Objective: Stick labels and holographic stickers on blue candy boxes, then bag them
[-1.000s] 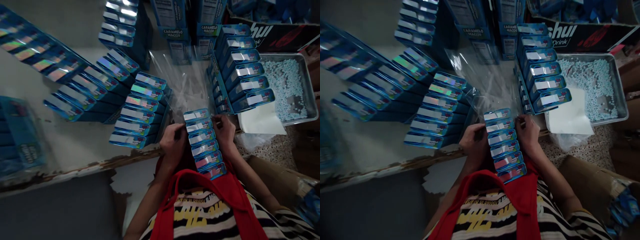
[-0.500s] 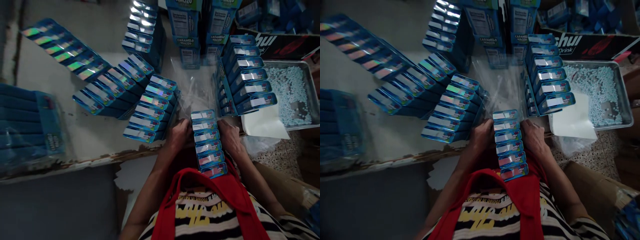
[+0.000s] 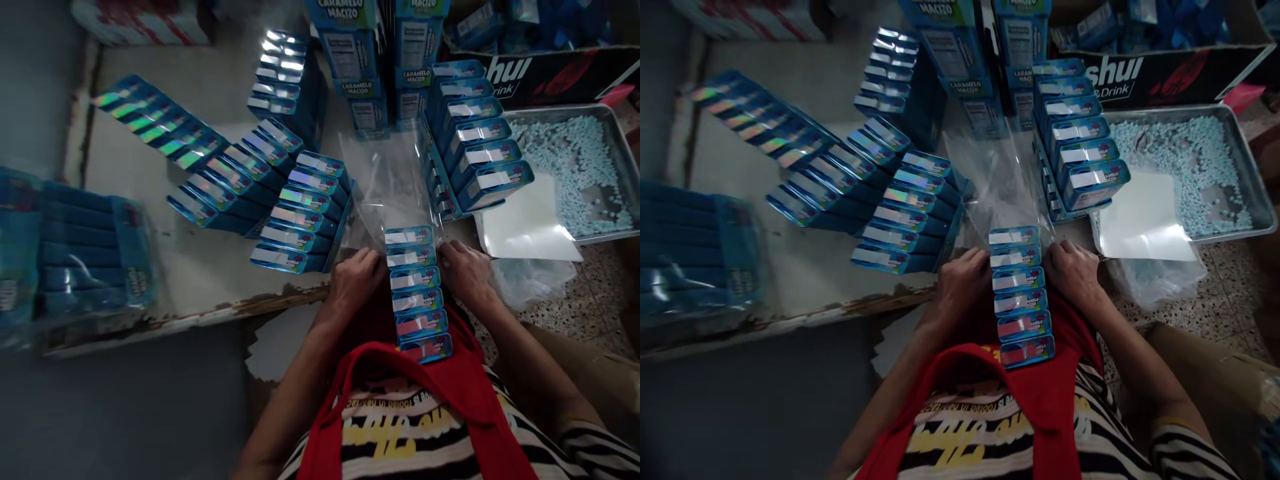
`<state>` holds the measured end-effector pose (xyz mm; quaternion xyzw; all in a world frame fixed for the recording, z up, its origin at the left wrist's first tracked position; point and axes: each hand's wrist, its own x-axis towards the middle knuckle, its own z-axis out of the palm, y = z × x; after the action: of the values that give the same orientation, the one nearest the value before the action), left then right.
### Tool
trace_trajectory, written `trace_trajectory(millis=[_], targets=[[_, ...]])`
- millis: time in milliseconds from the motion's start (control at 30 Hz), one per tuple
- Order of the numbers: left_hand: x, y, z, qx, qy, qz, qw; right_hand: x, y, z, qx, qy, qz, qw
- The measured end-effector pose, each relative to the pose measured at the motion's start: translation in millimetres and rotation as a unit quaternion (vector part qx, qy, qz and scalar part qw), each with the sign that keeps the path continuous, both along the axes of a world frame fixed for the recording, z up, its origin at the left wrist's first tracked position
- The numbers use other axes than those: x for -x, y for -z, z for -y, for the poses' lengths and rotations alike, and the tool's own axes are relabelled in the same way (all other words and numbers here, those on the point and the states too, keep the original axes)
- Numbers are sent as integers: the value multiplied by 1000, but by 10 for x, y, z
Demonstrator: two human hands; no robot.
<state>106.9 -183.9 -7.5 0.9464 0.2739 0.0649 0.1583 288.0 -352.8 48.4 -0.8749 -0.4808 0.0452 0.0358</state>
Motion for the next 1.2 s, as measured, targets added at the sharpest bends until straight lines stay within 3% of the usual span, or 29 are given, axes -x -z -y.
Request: trace_trajectory(millis=[167,333,467,667,767,933,1067,1200], targets=[[-50,-33,-68,19,38,-43,998,52,-76,-84,53,20,-26,998],[-34,62,-68,73,71,-27,994,104,-84,-93,67,35,-99,992],[79,118,-30,48,117,-14,992,104,-111,19,79,-22,-135,987],[234,44,87,17,157,-50,986,75,-211,226,108,-92,-124,982],[228,23,201,21,118,-43,992,153,-116,272,56,-31,-128,990],[109,-23,291,23,-20,28,999,275,157,238,-76,124,-123,982],[7,-21,250,140,-15,116,983,233,276,166,-123,183,-198,955],[-5,41,269,238,-44,178,954,229,264,112,-133,164,-233,949]])
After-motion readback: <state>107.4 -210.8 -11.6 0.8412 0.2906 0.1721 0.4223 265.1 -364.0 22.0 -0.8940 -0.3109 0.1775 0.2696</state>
